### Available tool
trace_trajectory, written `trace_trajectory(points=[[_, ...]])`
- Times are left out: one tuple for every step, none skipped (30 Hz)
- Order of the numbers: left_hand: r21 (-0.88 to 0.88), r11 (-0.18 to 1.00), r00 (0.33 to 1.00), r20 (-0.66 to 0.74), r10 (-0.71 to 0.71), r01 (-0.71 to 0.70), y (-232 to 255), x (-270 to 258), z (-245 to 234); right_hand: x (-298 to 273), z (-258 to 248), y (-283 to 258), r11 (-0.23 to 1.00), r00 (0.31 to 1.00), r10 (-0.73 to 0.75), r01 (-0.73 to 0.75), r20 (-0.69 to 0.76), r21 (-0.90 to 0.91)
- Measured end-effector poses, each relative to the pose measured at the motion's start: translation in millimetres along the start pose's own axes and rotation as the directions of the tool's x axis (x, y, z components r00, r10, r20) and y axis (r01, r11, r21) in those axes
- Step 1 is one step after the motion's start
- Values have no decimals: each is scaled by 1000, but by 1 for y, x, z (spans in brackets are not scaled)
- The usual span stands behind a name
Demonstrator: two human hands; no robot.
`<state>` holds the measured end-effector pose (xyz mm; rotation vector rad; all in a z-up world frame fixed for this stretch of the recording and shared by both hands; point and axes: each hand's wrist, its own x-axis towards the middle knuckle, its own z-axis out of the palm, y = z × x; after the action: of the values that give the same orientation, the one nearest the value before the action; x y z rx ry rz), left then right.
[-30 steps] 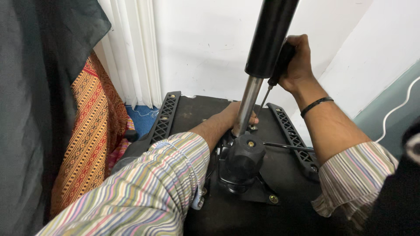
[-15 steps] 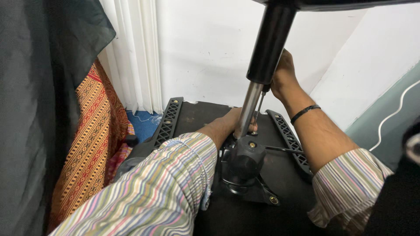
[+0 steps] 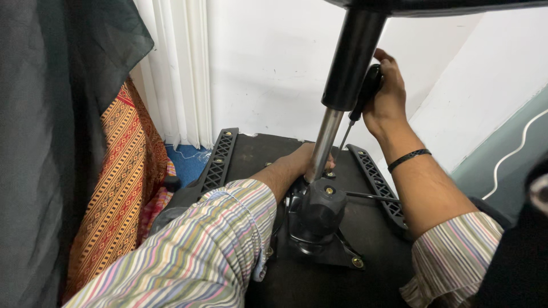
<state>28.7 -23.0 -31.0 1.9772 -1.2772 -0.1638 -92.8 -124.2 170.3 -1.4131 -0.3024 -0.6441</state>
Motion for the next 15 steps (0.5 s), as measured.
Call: trace_trajectory(points=[[-97, 995, 1000, 23, -16, 18, -10, 5, 6, -4, 2, 0, 999, 999, -35, 35, -32, 4], [-193, 980, 998, 47, -29, 38, -20, 13, 11, -7, 3, -2, 998, 1000, -26, 27, -6, 48], [-287, 956, 997, 69, -39, 58, -29, 20, 15, -8, 4, -4, 996, 1000, -21, 19, 22, 90], [-548, 827, 991, 114, -77, 127, -36, 27, 18, -9, 5, -6, 991, 999, -16, 9, 51, 132], [-758, 623, 981, 166, -102, 193, -42, 32, 21, -9, 6, -5, 997, 997, -44, 40, 65, 60], [-899, 363, 969, 221, -111, 246, -46, 33, 23, -9, 6, -4, 997, 994, -72, 73, 82, -11], [-868, 448, 977, 186, -101, 212, -48, 31, 22, -8, 6, -4, 991, 990, -100, 108, 101, -80], [-830, 529, 984, 153, -89, 177, -46, 28, 21, -9, 6, -2, 991, 992, -106, 111, 73, -69], [-783, 606, 990, 123, -74, 142, -41, 23, 18, -9, 5, 0, 992, 993, -110, 113, 44, -57], [-632, 770, 996, 59, -68, 90, -34, 16, 15, -9, 3, 3, 992, 993, -115, 115, 15, -45], [-444, 895, 999, 1, -49, 45, -25, 8, 10, -9, 2, 5, 992, 991, -127, 127, 30, 9], [-230, 973, 999, -49, -17, 5, -14, -1, 4, -8, 0, 6, 988, 989, -140, 137, 43, 64], [-171, 985, 998, -61, 15, -25, -2, -9, -3, -7, -1, 9, 982, 987, -153, 146, 55, 118], [-111, 992, 996, -70, 47, -55, 12, -14, -9, -6, -1, 11, 985, 985, -167, 165, 37, 42], [-51, 995, 994, -76, 81, -85, 24, -20, -15, -6, -2, 13, 983, 983, -182, 183, 20, -35]])
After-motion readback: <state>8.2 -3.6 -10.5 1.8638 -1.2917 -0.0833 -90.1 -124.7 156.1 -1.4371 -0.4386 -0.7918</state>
